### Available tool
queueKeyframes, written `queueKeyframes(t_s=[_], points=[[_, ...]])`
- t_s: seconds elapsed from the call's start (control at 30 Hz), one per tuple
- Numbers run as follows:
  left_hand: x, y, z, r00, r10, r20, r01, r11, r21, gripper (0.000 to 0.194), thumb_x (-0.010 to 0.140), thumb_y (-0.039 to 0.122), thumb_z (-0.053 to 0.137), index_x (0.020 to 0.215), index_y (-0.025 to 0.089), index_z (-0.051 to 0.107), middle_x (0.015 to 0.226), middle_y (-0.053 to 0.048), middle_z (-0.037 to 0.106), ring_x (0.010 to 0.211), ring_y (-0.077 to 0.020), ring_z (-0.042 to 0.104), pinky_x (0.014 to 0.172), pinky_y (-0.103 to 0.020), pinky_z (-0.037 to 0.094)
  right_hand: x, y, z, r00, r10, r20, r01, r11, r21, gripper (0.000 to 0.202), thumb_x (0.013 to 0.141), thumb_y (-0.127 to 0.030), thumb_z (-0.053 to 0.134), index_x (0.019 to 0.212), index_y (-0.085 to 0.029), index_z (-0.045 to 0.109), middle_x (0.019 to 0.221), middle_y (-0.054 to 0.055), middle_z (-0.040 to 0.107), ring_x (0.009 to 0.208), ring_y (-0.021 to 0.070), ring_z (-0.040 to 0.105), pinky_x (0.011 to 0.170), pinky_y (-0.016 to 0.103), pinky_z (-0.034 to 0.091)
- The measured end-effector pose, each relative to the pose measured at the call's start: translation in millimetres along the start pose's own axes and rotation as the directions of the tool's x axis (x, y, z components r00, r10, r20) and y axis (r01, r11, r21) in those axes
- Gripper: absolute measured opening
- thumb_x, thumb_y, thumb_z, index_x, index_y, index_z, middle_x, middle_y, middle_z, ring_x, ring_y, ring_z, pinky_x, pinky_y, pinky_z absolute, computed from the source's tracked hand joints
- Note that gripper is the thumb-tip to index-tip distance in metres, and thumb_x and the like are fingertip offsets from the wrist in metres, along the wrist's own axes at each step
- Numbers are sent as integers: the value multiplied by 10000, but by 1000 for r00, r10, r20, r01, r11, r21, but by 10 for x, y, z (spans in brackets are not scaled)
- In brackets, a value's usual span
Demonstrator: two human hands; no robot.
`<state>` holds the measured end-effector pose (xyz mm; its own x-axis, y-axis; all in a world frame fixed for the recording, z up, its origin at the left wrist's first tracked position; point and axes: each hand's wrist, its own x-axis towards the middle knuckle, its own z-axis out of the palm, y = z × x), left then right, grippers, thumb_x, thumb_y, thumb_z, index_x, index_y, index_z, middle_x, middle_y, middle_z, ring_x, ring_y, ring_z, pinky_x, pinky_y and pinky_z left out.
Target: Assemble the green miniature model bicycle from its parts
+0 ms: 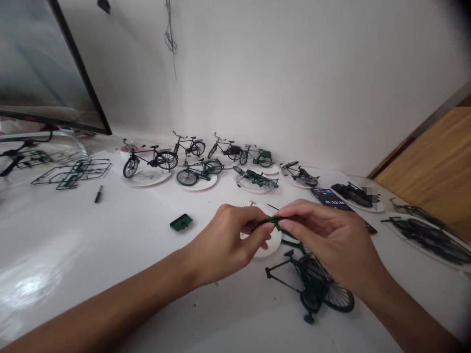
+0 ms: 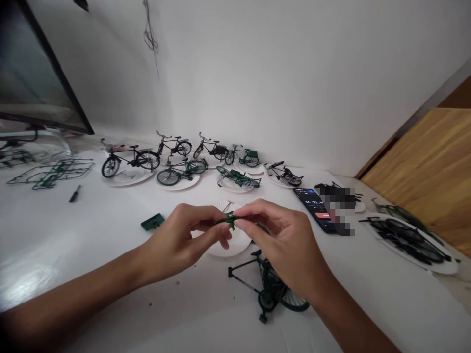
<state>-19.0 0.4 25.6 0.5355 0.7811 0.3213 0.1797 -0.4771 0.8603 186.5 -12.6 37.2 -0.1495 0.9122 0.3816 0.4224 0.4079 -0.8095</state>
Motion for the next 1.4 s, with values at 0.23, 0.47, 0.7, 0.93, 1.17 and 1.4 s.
queueKeyframes(t_s=[0.23, 0.47, 0.7, 0.93, 1.17, 1.4], points=[[19, -33, -21, 995, 61, -80, -31, 943, 331, 163, 927, 341, 628, 912, 179, 635, 795, 0, 679, 668, -126, 592, 581, -264, 428, 29, 82, 16, 978, 203, 46, -208, 965, 157, 219, 811, -393, 796, 995, -276, 779, 987, 33, 763, 917, 193, 704, 782, 279, 572], [47, -121, -4, 966, 222, -130, -159, 912, 377, 174, 919, 292, 682, 1067, 219, 625, 1003, -17, 688, 896, -161, 626, 756, -293, 477, -22, 157, 57, 940, 299, 163, -339, 867, 366, 219, 843, -393, 775, 1026, -274, 756, 963, 14, 734, 850, 148, 676, 821, 285, 526], [37, -110, 0, 966, 205, -159, -153, 944, 293, 134, 907, 251, 703, 1026, 218, 652, 958, -17, 686, 889, -169, 610, 812, -318, 472, -13, 135, 77, 913, 325, 247, -408, 756, 512, 207, 866, -375, 750, 987, -208, 732, 933, 45, 702, 832, 161, 654, 824, 325, 550], [45, -95, 8, 978, 154, -141, -112, 957, 266, 109, 896, 238, 715, 986, 222, 656, 939, 10, 690, 879, -151, 604, 817, -305, 458, -13, 120, 76, 894, 346, 284, -446, 731, 516, 212, 877, -382, 738, 971, -193, 726, 949, 48, 696, 846, 159, 651, 842, 327, 537], [37, -97, 18, 982, 141, -128, -102, 956, 275, 110, 895, 242, 716, 987, 226, 658, 949, -5, 684, 896, -167, 601, 787, -305, 461, -15, 152, 78, 895, 329, 301, -442, 742, 504, 203, 874, -373, 739, 974, -198, 717, 941, 34, 698, 825, 148, 656, 835, 324, 525], [39, -87, 6, 983, 144, -116, -106, 953, 284, 86, 899, 240, 705, 967, 217, 657, 929, -14, 691, 880, -177, 597, 812, -330, 460, -16, 162, 76, 897, 324, 300, -437, 751, 495, 223, 870, -389, 739, 966, -189, 735, 894, 35, 684, 810, 147, 645, 840, 325, 541]])
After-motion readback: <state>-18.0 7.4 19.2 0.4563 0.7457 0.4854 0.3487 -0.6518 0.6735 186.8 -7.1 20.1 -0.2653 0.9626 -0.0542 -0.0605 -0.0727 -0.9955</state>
